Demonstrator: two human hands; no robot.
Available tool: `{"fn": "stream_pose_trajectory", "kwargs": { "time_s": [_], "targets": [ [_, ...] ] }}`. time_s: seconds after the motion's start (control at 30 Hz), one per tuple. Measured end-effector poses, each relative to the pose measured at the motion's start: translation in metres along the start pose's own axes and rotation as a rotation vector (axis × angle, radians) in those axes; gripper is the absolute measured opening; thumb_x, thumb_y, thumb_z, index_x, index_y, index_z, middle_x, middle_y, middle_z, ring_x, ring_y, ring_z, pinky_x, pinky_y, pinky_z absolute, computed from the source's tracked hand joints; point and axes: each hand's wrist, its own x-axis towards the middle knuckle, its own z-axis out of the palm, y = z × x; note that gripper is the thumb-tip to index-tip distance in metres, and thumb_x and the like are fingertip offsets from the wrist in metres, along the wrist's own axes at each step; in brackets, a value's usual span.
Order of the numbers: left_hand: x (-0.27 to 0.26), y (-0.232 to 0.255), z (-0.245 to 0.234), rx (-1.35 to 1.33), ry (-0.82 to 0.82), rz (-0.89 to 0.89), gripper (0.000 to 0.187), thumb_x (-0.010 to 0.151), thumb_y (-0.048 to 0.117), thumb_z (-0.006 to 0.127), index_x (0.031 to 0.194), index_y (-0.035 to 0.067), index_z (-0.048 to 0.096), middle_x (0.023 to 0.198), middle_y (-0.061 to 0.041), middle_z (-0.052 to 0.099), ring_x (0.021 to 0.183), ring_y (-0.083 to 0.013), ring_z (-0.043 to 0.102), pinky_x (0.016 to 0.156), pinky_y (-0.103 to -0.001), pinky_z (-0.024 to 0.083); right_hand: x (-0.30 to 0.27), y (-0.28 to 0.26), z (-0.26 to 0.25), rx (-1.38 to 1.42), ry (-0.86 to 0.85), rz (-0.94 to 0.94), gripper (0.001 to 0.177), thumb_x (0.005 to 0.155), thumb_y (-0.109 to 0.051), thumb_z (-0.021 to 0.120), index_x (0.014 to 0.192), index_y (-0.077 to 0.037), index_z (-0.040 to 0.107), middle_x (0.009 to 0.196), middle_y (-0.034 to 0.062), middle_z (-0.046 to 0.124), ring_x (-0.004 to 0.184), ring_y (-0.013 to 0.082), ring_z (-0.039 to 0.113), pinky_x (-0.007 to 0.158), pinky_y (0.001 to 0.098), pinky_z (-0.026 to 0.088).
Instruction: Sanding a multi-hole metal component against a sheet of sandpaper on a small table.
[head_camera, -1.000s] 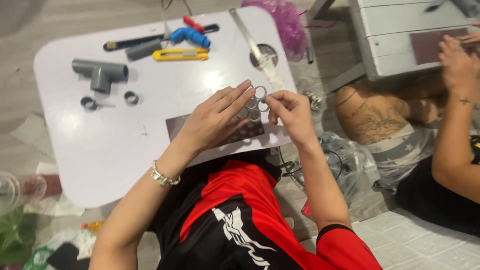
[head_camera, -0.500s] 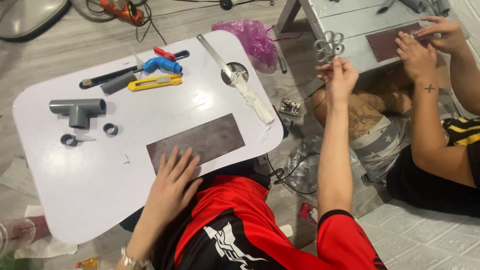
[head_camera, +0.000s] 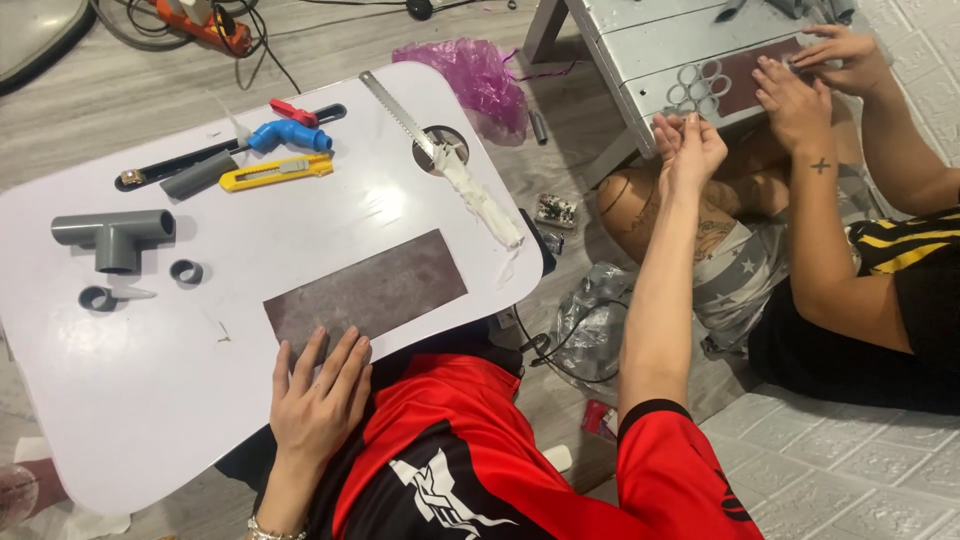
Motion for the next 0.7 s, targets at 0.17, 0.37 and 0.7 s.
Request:
{"fn": "stream_pose_trajectory", "kwargs": {
  "time_s": [0.17, 0.37, 0.7],
  "targets": [
    [0.002, 0.001, -0.001, 0.018, -0.003, -0.007, 0.031, 0.102, 0.030, 0.072, 0.131, 0.019, 0.076, 0.135, 0.002, 0.076, 0.128, -0.0298, 0.070, 0.120, -0.053, 0.041, 0.001, 0.003, 0.000, 0.015, 0.016, 0.010, 0.012, 0.105, -0.008, 0.062, 0.097, 0.001, 0.061, 0.087, 0.0182, 0.074, 0.081, 0.0323, 0.086, 0.060, 0.0279, 0.070],
    [0.003, 0.002, -0.001, 0.001, 0.014, -0.018, 0.030, 0.102, 0.029, 0.072, 0.129, 0.017, 0.077, 0.132, 0.001, 0.078, 0.126, -0.0294, 0.071, 0.121, -0.054, 0.039, 0.005, 0.006, -0.004, -0.029, -0.043, -0.033, 0.013, 0.104, -0.009, 0.062, 0.094, -0.001, 0.060, 0.086, 0.0179, 0.076, 0.082, 0.0302, 0.086, 0.065, 0.0289, 0.071],
    [0.002, 0.001, -0.002, -0.037, 0.016, -0.033, 0.032, 0.102, 0.027, 0.073, 0.133, 0.016, 0.074, 0.133, 0.000, 0.077, 0.126, -0.0310, 0.071, 0.124, -0.056, 0.035, -0.005, -0.003, 0.001, -0.094, -0.089, -0.048, 0.012, 0.104, -0.012, 0.063, 0.099, -0.001, 0.062, 0.086, 0.0148, 0.076, 0.084, 0.0278, 0.086, 0.068, 0.0273, 0.072]
  ]
}}
